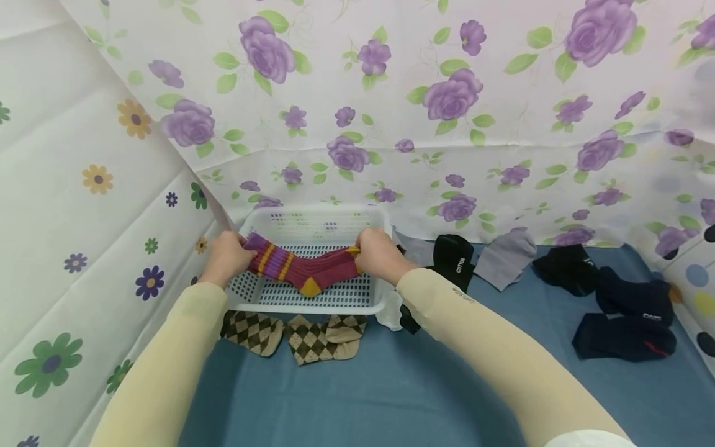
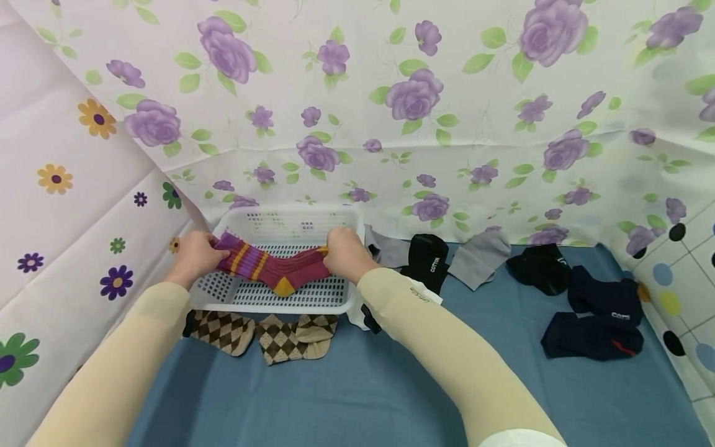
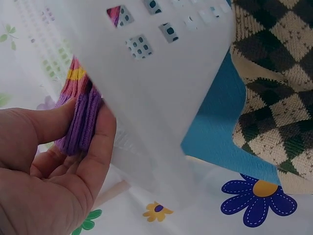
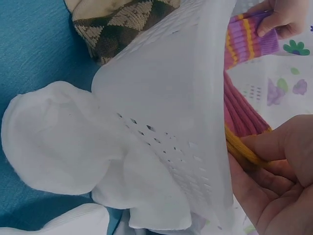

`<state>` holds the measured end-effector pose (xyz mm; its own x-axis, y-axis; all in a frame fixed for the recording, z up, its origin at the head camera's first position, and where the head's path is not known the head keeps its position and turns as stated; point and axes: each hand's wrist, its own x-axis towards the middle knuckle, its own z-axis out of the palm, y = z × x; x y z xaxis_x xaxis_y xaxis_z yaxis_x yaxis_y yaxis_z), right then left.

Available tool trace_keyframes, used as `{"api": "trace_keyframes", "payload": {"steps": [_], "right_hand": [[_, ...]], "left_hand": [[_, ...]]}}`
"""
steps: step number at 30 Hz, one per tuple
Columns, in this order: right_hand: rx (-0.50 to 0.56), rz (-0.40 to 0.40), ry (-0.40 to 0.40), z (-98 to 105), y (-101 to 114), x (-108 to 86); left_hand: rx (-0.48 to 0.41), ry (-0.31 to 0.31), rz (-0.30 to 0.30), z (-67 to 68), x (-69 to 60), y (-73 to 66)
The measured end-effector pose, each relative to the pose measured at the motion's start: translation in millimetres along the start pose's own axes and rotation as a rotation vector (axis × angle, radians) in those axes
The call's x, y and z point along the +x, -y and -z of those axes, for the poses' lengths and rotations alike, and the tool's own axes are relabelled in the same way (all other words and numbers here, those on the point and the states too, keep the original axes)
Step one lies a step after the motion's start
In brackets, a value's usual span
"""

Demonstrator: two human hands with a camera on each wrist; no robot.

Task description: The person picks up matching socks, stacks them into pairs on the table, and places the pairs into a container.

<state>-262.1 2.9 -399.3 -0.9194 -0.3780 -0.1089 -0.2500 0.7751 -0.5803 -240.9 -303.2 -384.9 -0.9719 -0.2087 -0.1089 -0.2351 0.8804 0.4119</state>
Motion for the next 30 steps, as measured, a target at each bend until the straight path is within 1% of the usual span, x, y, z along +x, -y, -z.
{"api": "trace_keyframes", "payload": {"steps": [6,10,15,21,26,30], "right_hand": [[-0.02,-0.011,0.011,-0.4,-0.9,0.9],[-0.039,-0.015,0.001,0.3,-0.3,0.0],[-0.113,0.002,-0.012,-1.3,1.4,-1.3],[-0.216,0.017,-0.025,-8.7,1.1,1.4],[-0.318,-0.006,-0.032,-13.0,4.8,3.2],[-0.349,-0.021,-0.043,-13.9,6.9,2.4]], "left_hand": [[-0.012,0.039,0.036,-6.3,3.0,-1.5],[-0.005,0.031,0.018,-8.8,4.6,-3.2],[0.025,0.02,-0.01,-10.5,5.8,-5.4],[0.04,0.034,-0.013,-10.9,5.0,-5.7],[0.047,0.045,0.009,-12.2,3.9,-6.1],[0.049,0.053,0.029,-12.5,3.3,-6.5]]}}
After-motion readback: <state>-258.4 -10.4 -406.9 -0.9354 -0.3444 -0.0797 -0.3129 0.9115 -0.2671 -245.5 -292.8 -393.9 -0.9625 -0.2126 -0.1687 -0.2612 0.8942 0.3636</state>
